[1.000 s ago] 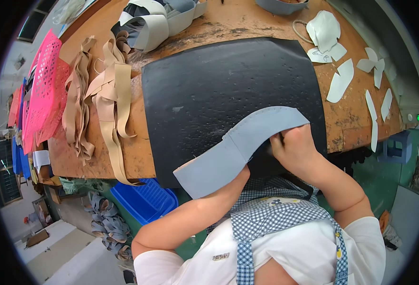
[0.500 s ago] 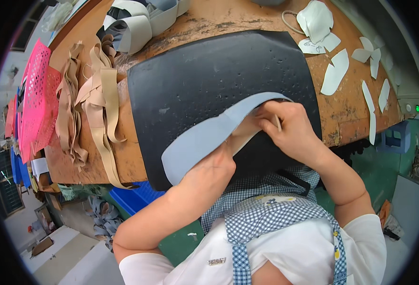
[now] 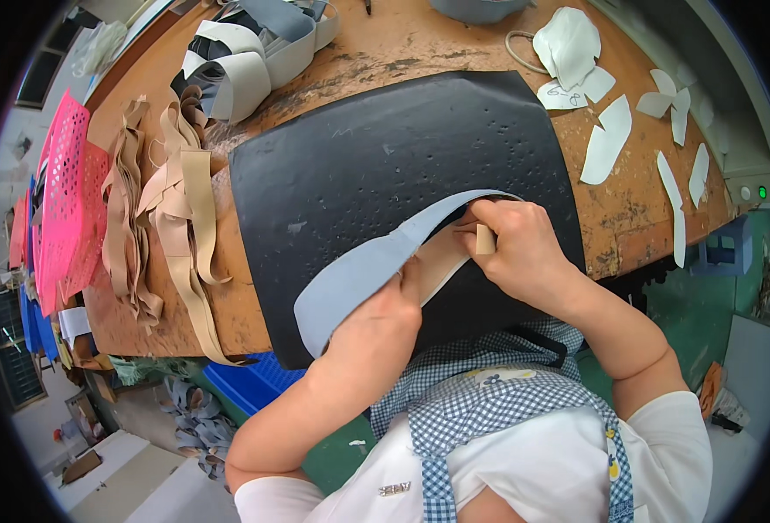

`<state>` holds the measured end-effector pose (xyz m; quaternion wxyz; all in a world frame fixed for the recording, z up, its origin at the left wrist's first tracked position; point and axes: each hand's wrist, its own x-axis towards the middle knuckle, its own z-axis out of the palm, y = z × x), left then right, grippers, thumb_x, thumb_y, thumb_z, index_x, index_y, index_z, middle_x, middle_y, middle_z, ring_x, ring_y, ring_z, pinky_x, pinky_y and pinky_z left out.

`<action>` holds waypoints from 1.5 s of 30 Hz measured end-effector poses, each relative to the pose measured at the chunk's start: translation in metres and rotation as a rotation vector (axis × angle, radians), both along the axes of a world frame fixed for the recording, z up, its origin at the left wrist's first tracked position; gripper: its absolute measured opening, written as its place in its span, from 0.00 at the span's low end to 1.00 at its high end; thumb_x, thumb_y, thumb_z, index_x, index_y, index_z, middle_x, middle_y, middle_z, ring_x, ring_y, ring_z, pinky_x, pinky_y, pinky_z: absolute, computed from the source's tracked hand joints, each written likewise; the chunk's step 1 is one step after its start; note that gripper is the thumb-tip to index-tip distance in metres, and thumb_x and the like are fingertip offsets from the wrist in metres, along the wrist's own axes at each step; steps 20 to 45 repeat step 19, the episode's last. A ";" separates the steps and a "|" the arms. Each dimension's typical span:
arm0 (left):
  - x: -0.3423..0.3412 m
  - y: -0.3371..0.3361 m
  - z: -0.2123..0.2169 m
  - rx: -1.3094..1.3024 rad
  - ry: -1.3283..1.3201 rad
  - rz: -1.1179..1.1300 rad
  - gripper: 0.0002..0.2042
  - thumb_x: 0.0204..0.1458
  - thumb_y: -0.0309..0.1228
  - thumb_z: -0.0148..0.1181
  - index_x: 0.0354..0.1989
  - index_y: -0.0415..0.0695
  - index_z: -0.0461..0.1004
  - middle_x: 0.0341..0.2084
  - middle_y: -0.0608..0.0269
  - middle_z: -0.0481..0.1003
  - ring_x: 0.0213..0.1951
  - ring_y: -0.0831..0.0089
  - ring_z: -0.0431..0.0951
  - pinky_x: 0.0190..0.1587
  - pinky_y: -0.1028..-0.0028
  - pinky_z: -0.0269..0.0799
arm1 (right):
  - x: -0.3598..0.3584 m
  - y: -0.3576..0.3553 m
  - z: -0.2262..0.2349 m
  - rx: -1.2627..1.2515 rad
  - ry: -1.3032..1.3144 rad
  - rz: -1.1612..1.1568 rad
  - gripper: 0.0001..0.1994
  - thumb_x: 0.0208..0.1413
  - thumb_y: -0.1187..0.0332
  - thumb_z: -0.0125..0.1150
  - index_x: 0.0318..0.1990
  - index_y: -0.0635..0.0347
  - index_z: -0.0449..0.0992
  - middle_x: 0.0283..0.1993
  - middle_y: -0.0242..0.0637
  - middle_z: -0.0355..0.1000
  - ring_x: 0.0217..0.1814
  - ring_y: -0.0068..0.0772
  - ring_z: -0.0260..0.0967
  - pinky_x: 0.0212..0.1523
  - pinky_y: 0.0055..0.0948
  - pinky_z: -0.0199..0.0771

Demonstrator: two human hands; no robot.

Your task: Assembling internal reinforcement components into shoe uppers at a factory workbench.

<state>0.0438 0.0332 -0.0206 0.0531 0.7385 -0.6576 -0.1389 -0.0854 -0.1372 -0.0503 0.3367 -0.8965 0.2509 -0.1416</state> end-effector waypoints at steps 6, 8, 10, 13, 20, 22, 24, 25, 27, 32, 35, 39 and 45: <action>-0.015 -0.022 -0.018 -0.199 0.002 -0.024 0.26 0.41 0.19 0.57 0.53 0.27 0.68 0.45 0.48 0.67 0.47 0.56 0.71 0.49 0.65 0.73 | -0.002 0.001 -0.002 0.006 -0.040 0.005 0.04 0.50 0.75 0.63 0.30 0.66 0.75 0.28 0.47 0.75 0.30 0.50 0.75 0.31 0.39 0.74; -0.015 -0.024 -0.019 -0.163 -0.087 -0.079 0.24 0.41 0.21 0.58 0.52 0.27 0.69 0.46 0.49 0.67 0.48 0.59 0.71 0.49 0.67 0.73 | -0.006 0.000 -0.002 0.015 -0.096 0.023 0.05 0.52 0.74 0.63 0.31 0.66 0.75 0.28 0.47 0.74 0.28 0.48 0.75 0.29 0.36 0.74; -0.010 -0.025 -0.014 -0.104 -0.127 -0.131 0.24 0.43 0.23 0.57 0.52 0.26 0.69 0.47 0.49 0.67 0.48 0.60 0.72 0.50 0.68 0.73 | -0.013 -0.001 0.007 0.013 -0.071 -0.027 0.05 0.53 0.74 0.62 0.31 0.67 0.75 0.27 0.46 0.75 0.27 0.46 0.75 0.29 0.35 0.74; -0.008 -0.029 -0.013 -0.068 -0.146 -0.176 0.25 0.44 0.25 0.57 0.53 0.25 0.69 0.49 0.47 0.67 0.49 0.59 0.72 0.52 0.69 0.72 | -0.021 -0.011 0.007 0.087 -0.036 -0.081 0.05 0.56 0.74 0.62 0.32 0.68 0.75 0.26 0.45 0.75 0.24 0.38 0.75 0.27 0.31 0.73; -0.004 -0.030 -0.008 -0.003 -0.195 -0.251 0.29 0.43 0.27 0.58 0.56 0.24 0.68 0.57 0.38 0.65 0.54 0.54 0.70 0.61 0.64 0.64 | -0.023 -0.024 0.009 0.193 0.036 -0.025 0.05 0.55 0.74 0.62 0.32 0.69 0.77 0.25 0.44 0.76 0.23 0.33 0.76 0.26 0.30 0.75; -0.004 -0.030 -0.008 -0.003 -0.195 -0.251 0.29 0.43 0.27 0.58 0.56 0.24 0.68 0.57 0.38 0.65 0.54 0.54 0.70 0.61 0.64 0.64 | -0.023 -0.024 0.009 0.193 0.036 -0.025 0.05 0.55 0.74 0.62 0.32 0.69 0.77 0.25 0.44 0.76 0.23 0.33 0.76 0.26 0.30 0.75; -0.004 -0.030 -0.008 -0.003 -0.195 -0.251 0.29 0.43 0.27 0.58 0.56 0.24 0.68 0.57 0.38 0.65 0.54 0.54 0.70 0.61 0.64 0.64 | -0.023 -0.024 0.009 0.193 0.036 -0.025 0.05 0.55 0.74 0.62 0.32 0.69 0.77 0.25 0.44 0.76 0.23 0.33 0.76 0.26 0.30 0.75; -0.004 -0.030 -0.008 -0.003 -0.195 -0.251 0.29 0.43 0.27 0.58 0.56 0.24 0.68 0.57 0.38 0.65 0.54 0.54 0.70 0.61 0.64 0.64 | -0.023 -0.024 0.009 0.193 0.036 -0.025 0.05 0.55 0.74 0.62 0.32 0.69 0.77 0.25 0.44 0.76 0.23 0.33 0.76 0.26 0.30 0.75; -0.004 -0.030 -0.008 -0.003 -0.195 -0.251 0.29 0.43 0.27 0.58 0.56 0.24 0.68 0.57 0.38 0.65 0.54 0.54 0.70 0.61 0.64 0.64 | -0.023 -0.024 0.009 0.193 0.036 -0.025 0.05 0.55 0.74 0.62 0.32 0.69 0.77 0.25 0.44 0.76 0.23 0.33 0.76 0.26 0.30 0.75; -0.004 -0.030 -0.008 -0.003 -0.195 -0.251 0.29 0.43 0.27 0.58 0.56 0.24 0.68 0.57 0.38 0.65 0.54 0.54 0.70 0.61 0.64 0.64 | -0.023 -0.024 0.009 0.193 0.036 -0.025 0.05 0.55 0.74 0.62 0.32 0.69 0.77 0.25 0.44 0.76 0.23 0.33 0.76 0.26 0.30 0.75; -0.004 -0.030 -0.008 -0.003 -0.195 -0.251 0.29 0.43 0.27 0.58 0.56 0.24 0.68 0.57 0.38 0.65 0.54 0.54 0.70 0.61 0.64 0.64 | -0.023 -0.024 0.009 0.193 0.036 -0.025 0.05 0.55 0.74 0.62 0.32 0.69 0.77 0.25 0.44 0.76 0.23 0.33 0.76 0.26 0.30 0.75; -0.004 -0.030 -0.008 -0.003 -0.195 -0.251 0.29 0.43 0.27 0.58 0.56 0.24 0.68 0.57 0.38 0.65 0.54 0.54 0.70 0.61 0.64 0.64 | -0.023 -0.024 0.009 0.193 0.036 -0.025 0.05 0.55 0.74 0.62 0.32 0.69 0.77 0.25 0.44 0.76 0.23 0.33 0.76 0.26 0.30 0.75; -0.004 -0.030 -0.008 -0.003 -0.195 -0.251 0.29 0.43 0.27 0.58 0.56 0.24 0.68 0.57 0.38 0.65 0.54 0.54 0.70 0.61 0.64 0.64 | -0.023 -0.024 0.009 0.193 0.036 -0.025 0.05 0.55 0.74 0.62 0.32 0.69 0.77 0.25 0.44 0.76 0.23 0.33 0.76 0.26 0.30 0.75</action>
